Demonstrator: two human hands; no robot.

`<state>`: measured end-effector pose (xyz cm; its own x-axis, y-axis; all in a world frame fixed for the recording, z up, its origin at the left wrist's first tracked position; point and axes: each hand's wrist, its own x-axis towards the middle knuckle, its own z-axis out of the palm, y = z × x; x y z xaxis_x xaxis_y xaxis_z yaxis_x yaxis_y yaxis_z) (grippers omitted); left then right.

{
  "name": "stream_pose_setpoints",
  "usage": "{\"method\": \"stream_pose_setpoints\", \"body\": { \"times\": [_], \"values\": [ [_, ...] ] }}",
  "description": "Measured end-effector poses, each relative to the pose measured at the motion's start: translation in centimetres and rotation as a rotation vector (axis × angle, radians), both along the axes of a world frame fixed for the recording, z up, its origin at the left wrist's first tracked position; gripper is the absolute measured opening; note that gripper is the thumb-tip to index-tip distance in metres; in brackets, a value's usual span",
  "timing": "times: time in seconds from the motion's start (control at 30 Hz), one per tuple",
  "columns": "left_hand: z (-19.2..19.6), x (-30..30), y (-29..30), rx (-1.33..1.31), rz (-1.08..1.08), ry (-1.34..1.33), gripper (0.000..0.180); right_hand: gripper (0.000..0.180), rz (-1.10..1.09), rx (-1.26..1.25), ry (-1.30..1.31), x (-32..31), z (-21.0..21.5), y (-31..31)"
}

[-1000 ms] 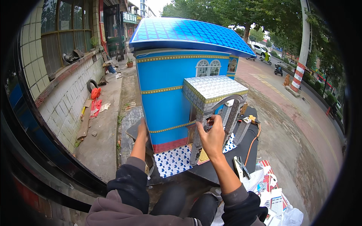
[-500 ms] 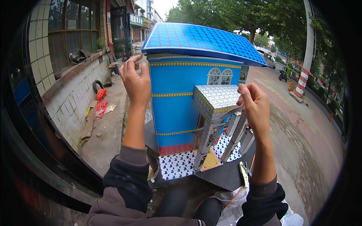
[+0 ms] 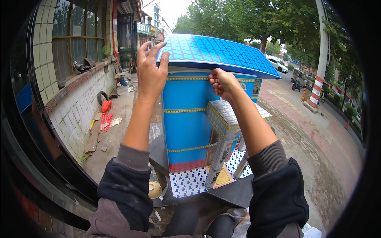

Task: The person assembles a blue paper model house by folding and stapling the roof edges to the walls. They rotate the model to access different sides and use a stapler to secure the roof along multiple edges.

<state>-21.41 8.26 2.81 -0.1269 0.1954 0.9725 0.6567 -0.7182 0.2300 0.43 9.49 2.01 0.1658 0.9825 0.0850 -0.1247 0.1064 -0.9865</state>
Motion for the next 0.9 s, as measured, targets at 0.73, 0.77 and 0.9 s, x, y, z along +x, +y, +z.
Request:
{"method": "stream_pose_setpoints", "body": {
  "times": [0.73, 0.77, 0.9],
  "values": [
    [-2.3, -1.6, 2.7, -0.215, -0.580, -0.120, 0.061, 0.012, 0.034, 0.027, 0.242, 0.5, -1.2, 0.0],
    [-2.2, -1.6, 2.8, -0.309, -0.638, -0.254, 0.068, 0.013, 0.034, 0.030, 0.238, 0.5, -1.2, 0.1],
    [-0.8, -2.1, 2.8, -0.563, -0.906, -0.440, 0.077, 0.014, 0.023, 0.034, 0.232, 0.6, -1.4, 0.1]
  ]
}}
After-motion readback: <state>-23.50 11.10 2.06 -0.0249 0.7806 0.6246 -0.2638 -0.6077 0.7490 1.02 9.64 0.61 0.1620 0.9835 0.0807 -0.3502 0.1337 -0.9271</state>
